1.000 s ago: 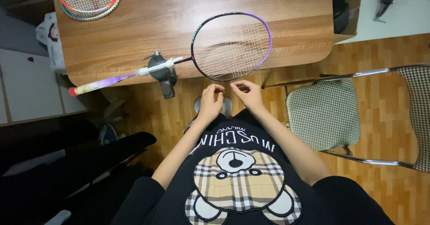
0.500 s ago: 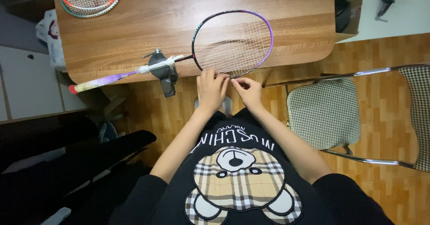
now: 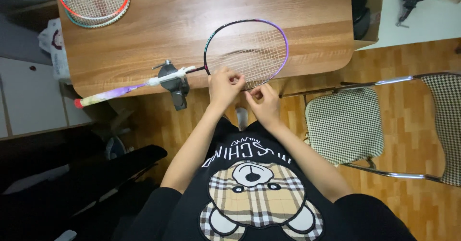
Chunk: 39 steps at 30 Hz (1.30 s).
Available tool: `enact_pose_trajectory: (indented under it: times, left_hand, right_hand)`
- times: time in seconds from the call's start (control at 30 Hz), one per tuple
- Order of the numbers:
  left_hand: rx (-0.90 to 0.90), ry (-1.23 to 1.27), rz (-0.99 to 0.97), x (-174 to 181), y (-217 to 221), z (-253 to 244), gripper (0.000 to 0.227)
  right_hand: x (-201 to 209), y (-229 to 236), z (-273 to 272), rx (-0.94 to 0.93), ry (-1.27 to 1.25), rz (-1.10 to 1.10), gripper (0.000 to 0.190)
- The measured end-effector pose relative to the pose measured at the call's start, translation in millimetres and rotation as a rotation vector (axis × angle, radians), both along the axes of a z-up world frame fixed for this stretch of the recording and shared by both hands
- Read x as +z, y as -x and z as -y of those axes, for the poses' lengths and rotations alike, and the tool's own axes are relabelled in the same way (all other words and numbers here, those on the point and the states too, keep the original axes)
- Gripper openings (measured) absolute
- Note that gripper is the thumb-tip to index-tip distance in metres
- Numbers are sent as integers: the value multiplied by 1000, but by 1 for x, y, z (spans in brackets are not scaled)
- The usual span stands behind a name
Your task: Manually thread the strings through the frame of a badminton racket.
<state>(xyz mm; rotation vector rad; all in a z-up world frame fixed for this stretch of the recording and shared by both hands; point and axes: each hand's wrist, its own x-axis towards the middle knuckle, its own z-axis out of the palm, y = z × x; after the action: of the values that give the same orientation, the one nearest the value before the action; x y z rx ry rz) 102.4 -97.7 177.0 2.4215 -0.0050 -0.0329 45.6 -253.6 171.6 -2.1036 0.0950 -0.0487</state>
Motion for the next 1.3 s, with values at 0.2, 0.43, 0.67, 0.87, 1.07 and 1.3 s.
enact_pose_trajectory:
  times: [0.2,0.43,0.67,0.87,1.07,1.3]
  left_hand:
    - [81,214,68,24,-29,-20,15]
    - [75,390,34,13,-77,-42,14]
    - [41,347,-46,5,-119,-63,15]
    - [-39,344,92,-35,-150,-84,22]
    - [-103,502,-249,-52,-171,-86,26]
    - [-169,530,-301,-62,-182,-83,24]
  right_hand:
    - [36,-44,-31,34,-98,197,24]
    - [21,-94,-67,-99,-27,200,14]
    - [12,-138,-86,-169,4,168,10]
    - [0,-170,-86,-191,258,103,8]
    - [-17,-179,-86,-159,414,77,12]
    - [-12,-184,-90,-164,437,-4,11]
